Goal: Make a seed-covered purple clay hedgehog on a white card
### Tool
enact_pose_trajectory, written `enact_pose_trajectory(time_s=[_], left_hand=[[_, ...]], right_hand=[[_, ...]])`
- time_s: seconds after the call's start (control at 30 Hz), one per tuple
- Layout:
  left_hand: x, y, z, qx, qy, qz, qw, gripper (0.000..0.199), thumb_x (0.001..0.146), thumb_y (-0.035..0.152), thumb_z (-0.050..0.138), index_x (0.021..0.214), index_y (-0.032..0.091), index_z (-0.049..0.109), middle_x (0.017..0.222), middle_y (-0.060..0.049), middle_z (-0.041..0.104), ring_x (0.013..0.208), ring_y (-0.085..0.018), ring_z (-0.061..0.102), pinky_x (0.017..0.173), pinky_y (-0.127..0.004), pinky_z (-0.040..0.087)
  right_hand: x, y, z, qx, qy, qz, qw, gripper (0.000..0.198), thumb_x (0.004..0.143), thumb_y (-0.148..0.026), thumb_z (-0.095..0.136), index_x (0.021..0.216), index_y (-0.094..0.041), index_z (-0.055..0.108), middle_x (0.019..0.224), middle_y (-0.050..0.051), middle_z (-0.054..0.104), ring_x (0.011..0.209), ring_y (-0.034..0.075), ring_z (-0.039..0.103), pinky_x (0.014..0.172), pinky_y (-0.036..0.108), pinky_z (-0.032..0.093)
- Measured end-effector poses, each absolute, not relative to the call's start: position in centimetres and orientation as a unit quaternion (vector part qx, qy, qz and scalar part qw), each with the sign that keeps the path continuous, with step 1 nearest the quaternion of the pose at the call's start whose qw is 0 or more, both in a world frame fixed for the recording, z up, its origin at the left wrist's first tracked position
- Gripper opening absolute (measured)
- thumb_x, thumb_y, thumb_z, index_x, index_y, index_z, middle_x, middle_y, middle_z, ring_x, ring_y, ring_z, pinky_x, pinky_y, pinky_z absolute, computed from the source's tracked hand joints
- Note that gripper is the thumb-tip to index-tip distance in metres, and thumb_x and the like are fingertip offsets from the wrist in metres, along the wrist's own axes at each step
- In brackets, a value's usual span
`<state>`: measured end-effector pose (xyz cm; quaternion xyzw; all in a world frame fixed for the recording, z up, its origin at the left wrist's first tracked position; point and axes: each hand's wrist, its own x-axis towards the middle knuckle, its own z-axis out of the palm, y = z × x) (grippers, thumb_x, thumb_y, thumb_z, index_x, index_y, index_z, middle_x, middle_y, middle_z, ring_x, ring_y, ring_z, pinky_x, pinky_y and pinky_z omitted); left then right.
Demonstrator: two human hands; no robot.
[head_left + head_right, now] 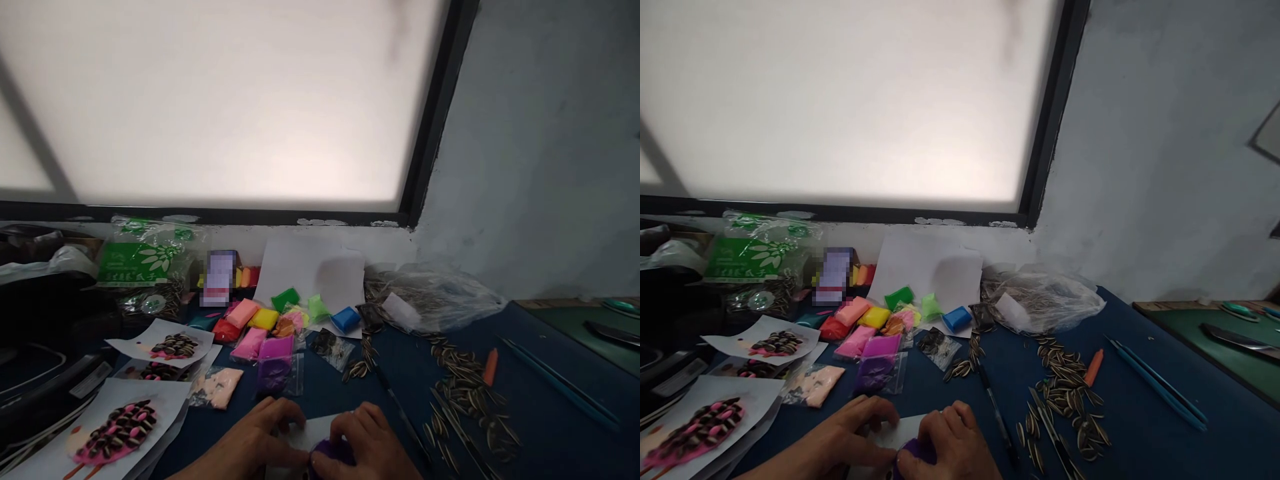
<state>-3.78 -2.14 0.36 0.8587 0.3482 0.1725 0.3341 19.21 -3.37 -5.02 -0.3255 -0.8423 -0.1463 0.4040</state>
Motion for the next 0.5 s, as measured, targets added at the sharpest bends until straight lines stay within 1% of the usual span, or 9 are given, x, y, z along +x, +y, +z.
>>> enact_pose_trajectory(time_s=[0.03,0.1,0.13,0.2,0.27,0.3,0.37,0.5], left_hand=[[-3.8,-2.1,0.5,0.858,0.346,0.172,0.337,0.020,0.093,0.038,0.061,0.105,0.039,0.077,0.118,-0.002,0.066,0.100,-0.024,0.061,0.089,-0.032,0.049],[-4.0,-2.2,0.9,0.854,0.343,0.173,0.350,0.023,0.092,0.032,0.060,0.108,0.037,0.076,0.119,-0.003,0.065,0.104,-0.025,0.062,0.092,-0.032,0.049],[-4.1,-2.2,1.1,0.852,0.341,0.176,0.356,0.027,0.092,0.027,0.057,0.110,0.036,0.074,0.120,-0.003,0.065,0.106,-0.025,0.062,0.093,-0.032,0.049],[-4.3,-2.6,1.5,0.841,0.341,0.185,0.376,0.040,0.089,0.014,0.049,0.115,0.035,0.071,0.124,-0.002,0.063,0.111,-0.023,0.061,0.095,-0.030,0.049],[-4.4,-2.9,2.0,0.825,0.349,0.199,0.398,0.051,0.083,0.005,0.045,0.118,0.035,0.067,0.128,0.000,0.061,0.116,-0.022,0.059,0.097,-0.028,0.047],[-4.3,-3.1,2.2,0.816,0.358,0.204,0.405,0.054,0.081,0.003,0.044,0.120,0.034,0.065,0.130,0.001,0.061,0.117,-0.022,0.058,0.099,-0.028,0.047],[-4.1,-3.3,2.6,0.804,0.382,0.200,0.410,0.053,0.081,0.003,0.045,0.122,0.032,0.062,0.129,0.000,0.061,0.116,-0.022,0.058,0.099,-0.029,0.047],[-3.6,-3.4,2.8,0.794,0.405,0.183,0.414,0.050,0.081,0.005,0.048,0.121,0.030,0.061,0.125,-0.001,0.061,0.111,-0.022,0.058,0.097,-0.030,0.048]], right_hand=[[19.4,-3.5,-4.4,-0.329,-0.852,-0.144,0.381,0.027,0.097,-0.033,0.056,0.072,-0.024,0.062,0.070,-0.002,0.044,0.062,0.015,0.039,0.068,0.032,0.032],[20.0,-3.9,-2.8,-0.311,-0.887,-0.115,0.320,0.017,0.097,-0.030,0.058,0.083,-0.026,0.065,0.076,-0.001,0.048,0.066,0.015,0.043,0.067,0.030,0.032],[20.3,-4.0,-2.1,-0.310,-0.898,-0.097,0.298,0.012,0.098,-0.028,0.057,0.089,-0.027,0.065,0.079,0.000,0.050,0.068,0.015,0.045,0.067,0.030,0.032],[20.5,-4.1,-1.3,-0.313,-0.904,-0.075,0.282,0.012,0.101,-0.031,0.055,0.098,-0.027,0.066,0.080,0.000,0.051,0.071,0.016,0.047,0.066,0.029,0.032],[20.4,-3.8,-1.3,-0.316,-0.899,-0.081,0.292,0.016,0.102,-0.036,0.053,0.100,-0.028,0.066,0.081,0.001,0.051,0.070,0.016,0.046,0.065,0.030,0.031],[20.2,-3.6,-1.5,-0.315,-0.895,-0.089,0.303,0.017,0.101,-0.038,0.053,0.099,-0.028,0.067,0.081,0.001,0.051,0.069,0.016,0.045,0.065,0.030,0.030],[19.9,-3.2,-2.2,-0.306,-0.888,-0.100,0.328,0.018,0.100,-0.039,0.054,0.093,-0.029,0.067,0.082,0.001,0.050,0.069,0.016,0.043,0.065,0.031,0.028],[19.6,-2.5,-3.1,-0.287,-0.903,-0.060,0.312,0.012,0.096,-0.040,0.060,0.094,-0.030,0.066,0.085,0.001,0.050,0.073,0.017,0.043,0.067,0.031,0.028]])
